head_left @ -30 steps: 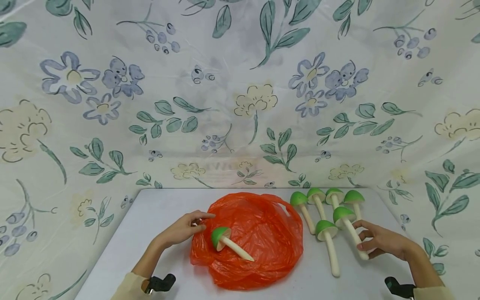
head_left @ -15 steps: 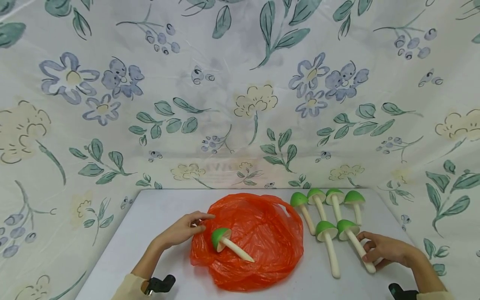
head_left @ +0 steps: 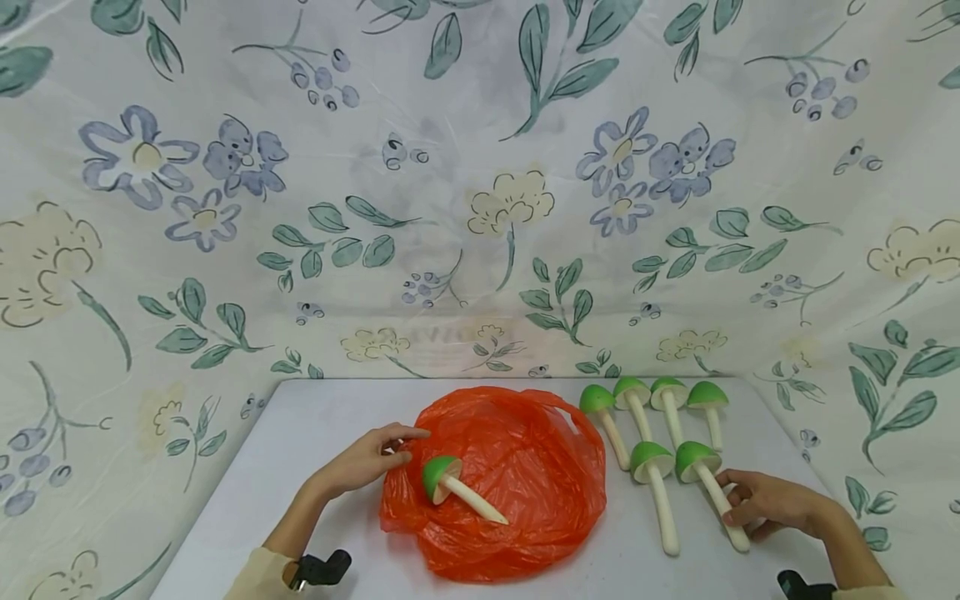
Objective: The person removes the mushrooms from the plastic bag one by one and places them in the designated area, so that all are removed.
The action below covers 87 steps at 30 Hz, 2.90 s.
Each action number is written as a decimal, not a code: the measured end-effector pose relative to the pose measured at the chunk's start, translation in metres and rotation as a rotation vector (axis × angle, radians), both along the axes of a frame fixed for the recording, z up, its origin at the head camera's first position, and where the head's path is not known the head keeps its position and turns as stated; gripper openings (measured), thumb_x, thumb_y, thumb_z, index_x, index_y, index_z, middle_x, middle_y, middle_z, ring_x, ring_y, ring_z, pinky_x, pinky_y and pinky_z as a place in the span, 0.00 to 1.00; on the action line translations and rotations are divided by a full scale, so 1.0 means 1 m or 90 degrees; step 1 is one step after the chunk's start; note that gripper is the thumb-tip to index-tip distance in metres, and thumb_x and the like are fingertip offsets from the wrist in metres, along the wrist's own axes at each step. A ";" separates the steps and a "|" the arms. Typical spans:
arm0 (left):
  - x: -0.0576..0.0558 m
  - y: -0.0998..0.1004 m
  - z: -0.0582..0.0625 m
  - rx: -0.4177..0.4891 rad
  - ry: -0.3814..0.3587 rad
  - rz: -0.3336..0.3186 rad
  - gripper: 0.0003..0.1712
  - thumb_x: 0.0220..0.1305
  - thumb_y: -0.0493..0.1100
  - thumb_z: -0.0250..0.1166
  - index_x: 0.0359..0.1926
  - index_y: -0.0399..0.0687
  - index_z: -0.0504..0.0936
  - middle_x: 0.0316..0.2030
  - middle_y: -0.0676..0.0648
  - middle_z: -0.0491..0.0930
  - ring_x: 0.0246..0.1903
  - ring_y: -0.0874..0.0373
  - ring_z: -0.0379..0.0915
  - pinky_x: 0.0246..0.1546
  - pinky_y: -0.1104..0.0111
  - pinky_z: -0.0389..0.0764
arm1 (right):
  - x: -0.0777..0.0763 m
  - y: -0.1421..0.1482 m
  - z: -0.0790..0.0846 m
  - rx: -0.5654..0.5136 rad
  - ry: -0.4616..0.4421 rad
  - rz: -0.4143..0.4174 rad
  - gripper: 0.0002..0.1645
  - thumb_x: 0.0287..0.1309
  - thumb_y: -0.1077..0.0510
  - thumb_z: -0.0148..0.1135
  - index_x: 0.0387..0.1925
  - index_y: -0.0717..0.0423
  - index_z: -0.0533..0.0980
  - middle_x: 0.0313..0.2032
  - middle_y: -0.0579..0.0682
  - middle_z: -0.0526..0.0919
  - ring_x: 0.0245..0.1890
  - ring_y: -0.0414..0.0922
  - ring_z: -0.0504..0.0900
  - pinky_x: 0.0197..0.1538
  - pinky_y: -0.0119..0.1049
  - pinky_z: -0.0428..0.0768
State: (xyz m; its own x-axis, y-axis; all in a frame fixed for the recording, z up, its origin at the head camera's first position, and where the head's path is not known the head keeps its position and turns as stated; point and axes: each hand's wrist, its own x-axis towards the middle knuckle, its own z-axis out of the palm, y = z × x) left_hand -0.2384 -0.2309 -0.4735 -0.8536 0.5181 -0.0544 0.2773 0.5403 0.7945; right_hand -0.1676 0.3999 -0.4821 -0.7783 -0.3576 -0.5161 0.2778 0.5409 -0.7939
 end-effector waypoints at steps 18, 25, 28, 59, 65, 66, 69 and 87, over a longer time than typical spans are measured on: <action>0.001 0.001 0.001 0.005 0.017 -0.014 0.23 0.71 0.40 0.59 0.65 0.43 0.77 0.55 0.42 0.78 0.48 0.51 0.69 0.48 0.62 0.74 | -0.006 0.009 -0.003 0.002 0.074 -0.070 0.39 0.66 0.58 0.61 0.66 0.79 0.57 0.44 0.57 0.75 0.41 0.50 0.81 0.44 0.50 0.83; 0.001 0.002 0.004 0.010 0.002 -0.010 0.23 0.71 0.40 0.59 0.66 0.44 0.77 0.56 0.42 0.77 0.49 0.50 0.69 0.49 0.59 0.74 | -0.007 0.011 -0.003 0.039 0.057 -0.093 0.42 0.67 0.53 0.61 0.68 0.76 0.55 0.43 0.56 0.78 0.40 0.50 0.82 0.44 0.49 0.82; 0.002 0.001 0.004 0.012 0.004 -0.011 0.23 0.71 0.39 0.59 0.66 0.44 0.77 0.57 0.41 0.77 0.49 0.49 0.68 0.49 0.58 0.73 | -0.006 0.011 -0.003 0.041 0.051 -0.095 0.43 0.67 0.52 0.61 0.69 0.76 0.54 0.43 0.55 0.78 0.39 0.50 0.81 0.43 0.49 0.82; 0.003 -0.001 0.010 0.017 -0.004 0.001 0.24 0.71 0.40 0.59 0.66 0.45 0.76 0.58 0.41 0.76 0.50 0.49 0.69 0.47 0.61 0.76 | 0.002 0.019 0.001 0.028 0.076 -0.106 0.44 0.68 0.50 0.60 0.71 0.70 0.53 0.47 0.57 0.78 0.43 0.50 0.81 0.46 0.49 0.81; 0.001 -0.002 0.007 0.012 -0.001 0.007 0.23 0.71 0.39 0.58 0.66 0.45 0.76 0.60 0.39 0.75 0.50 0.49 0.70 0.47 0.62 0.76 | 0.002 0.025 0.014 0.036 0.114 -0.099 0.40 0.69 0.51 0.58 0.71 0.71 0.56 0.50 0.58 0.78 0.48 0.51 0.80 0.48 0.50 0.82; 0.001 -0.002 0.006 0.011 0.001 0.007 0.23 0.71 0.39 0.58 0.66 0.45 0.76 0.60 0.39 0.75 0.50 0.48 0.70 0.47 0.61 0.76 | 0.002 0.026 0.016 0.031 0.120 -0.096 0.40 0.70 0.51 0.57 0.71 0.70 0.56 0.50 0.59 0.77 0.49 0.51 0.80 0.48 0.50 0.82; 0.000 -0.002 0.005 0.004 -0.002 0.012 0.23 0.71 0.39 0.58 0.66 0.46 0.77 0.60 0.39 0.75 0.51 0.48 0.70 0.48 0.60 0.76 | 0.002 0.025 0.022 0.011 0.132 -0.085 0.39 0.71 0.51 0.56 0.72 0.69 0.55 0.52 0.60 0.76 0.50 0.49 0.79 0.48 0.47 0.82; 0.001 -0.001 0.009 -0.003 0.006 0.003 0.24 0.71 0.40 0.57 0.66 0.46 0.76 0.56 0.43 0.77 0.49 0.49 0.69 0.47 0.62 0.77 | -0.040 -0.097 0.064 -0.040 0.189 0.047 0.33 0.65 0.51 0.63 0.68 0.56 0.68 0.51 0.60 0.77 0.49 0.57 0.79 0.46 0.45 0.81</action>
State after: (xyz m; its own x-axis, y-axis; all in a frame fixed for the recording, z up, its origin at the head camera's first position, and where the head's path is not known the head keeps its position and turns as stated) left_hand -0.2377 -0.2314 -0.4643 -0.8562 0.5143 -0.0488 0.2826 0.5453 0.7891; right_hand -0.2078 0.3032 -0.4180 -0.8627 -0.4425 -0.2449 -0.0095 0.4983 -0.8670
